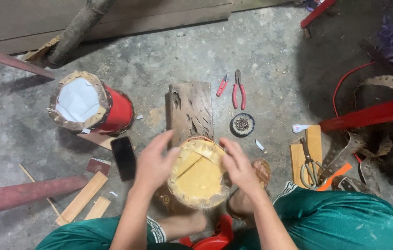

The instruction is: Fitting and smoothing a drum head onto a wooden rim to prepare it for securing.

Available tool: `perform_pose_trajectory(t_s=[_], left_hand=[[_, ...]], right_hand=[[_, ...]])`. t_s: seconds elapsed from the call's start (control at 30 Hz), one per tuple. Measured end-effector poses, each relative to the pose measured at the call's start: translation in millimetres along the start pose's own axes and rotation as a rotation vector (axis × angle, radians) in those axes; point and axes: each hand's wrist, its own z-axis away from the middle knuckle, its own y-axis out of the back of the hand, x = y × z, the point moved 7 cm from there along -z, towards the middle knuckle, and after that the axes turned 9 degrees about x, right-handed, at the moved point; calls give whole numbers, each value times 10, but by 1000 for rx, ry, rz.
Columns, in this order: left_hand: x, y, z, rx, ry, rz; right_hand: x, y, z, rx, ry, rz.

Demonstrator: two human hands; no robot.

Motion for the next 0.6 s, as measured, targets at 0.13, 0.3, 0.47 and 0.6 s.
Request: perform_pose_trajectory(t_s=[0.13, 0.3, 0.47, 0.6], left_hand=[[337, -419, -137, -334, -309, -65], [358, -555, -240, -442, -316, 77], [297, -621, -296, -437, -280, 114], [262, -646, -307, -444, -224, 78]], right_hand=[[-50, -124, 27, -61, 17, 36], [-97, -149, 39, -70, -5, -17], [-162, -156, 33, -71, 12, -52], [-220, -103, -5, -72, -56, -48]])
